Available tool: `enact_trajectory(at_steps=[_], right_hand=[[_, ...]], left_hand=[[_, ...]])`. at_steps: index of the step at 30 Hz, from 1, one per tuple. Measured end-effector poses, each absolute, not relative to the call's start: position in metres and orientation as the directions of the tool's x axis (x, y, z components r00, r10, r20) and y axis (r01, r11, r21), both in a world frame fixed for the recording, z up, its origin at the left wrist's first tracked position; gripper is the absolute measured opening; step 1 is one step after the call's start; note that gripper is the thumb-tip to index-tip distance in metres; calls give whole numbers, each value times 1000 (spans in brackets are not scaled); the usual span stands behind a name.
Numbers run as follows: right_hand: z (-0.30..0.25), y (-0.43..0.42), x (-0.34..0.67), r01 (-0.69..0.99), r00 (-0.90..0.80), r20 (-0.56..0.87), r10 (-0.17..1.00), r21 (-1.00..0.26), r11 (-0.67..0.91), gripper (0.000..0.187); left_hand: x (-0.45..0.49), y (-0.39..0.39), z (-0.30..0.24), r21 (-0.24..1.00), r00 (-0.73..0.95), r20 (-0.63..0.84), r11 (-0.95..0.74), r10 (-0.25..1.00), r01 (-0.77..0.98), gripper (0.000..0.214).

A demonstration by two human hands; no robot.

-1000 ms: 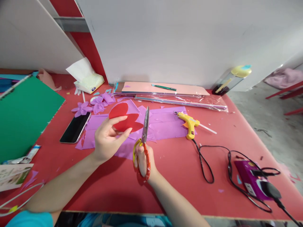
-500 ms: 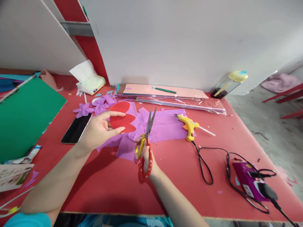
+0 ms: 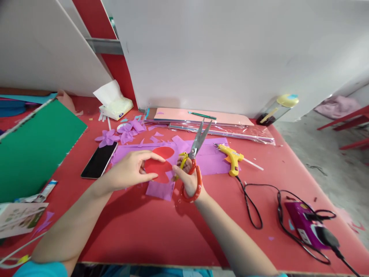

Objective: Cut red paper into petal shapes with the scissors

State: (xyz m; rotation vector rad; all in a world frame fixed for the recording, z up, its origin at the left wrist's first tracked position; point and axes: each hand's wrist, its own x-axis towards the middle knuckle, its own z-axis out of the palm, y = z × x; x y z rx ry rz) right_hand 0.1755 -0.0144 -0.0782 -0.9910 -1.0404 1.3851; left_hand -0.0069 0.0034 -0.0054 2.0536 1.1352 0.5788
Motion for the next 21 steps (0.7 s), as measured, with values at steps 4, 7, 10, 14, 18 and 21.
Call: enact_trajectory(at_steps=[4,7,10,14,18,21], right_hand=[[-55,5,177,-143,-109,126,986,-984,110,17],[-44,12,176,-38,-165,233,959,-973,229,11],[-37,14,175,84,-176,275,945,-953,293,10],[-33,13,175,182,-167,300,939,-927,329,10],[-30,13,174,191,-154,300,941,-926,327,10],[-31,14,174,214,-122,316,941,-917,336,9]], left_hand=[[-10,2,-5,781,562,63,-391,825,487,33],[-12,0,-3,761,569,93,-427,817,488,33],[-13,0,0,750,577,109,-448,810,487,32],[-16,-1,4,759,572,142,-460,808,462,23],[-15,-1,5,805,490,178,-413,853,426,9],[-11,-1,2,839,470,149,-363,870,404,15]])
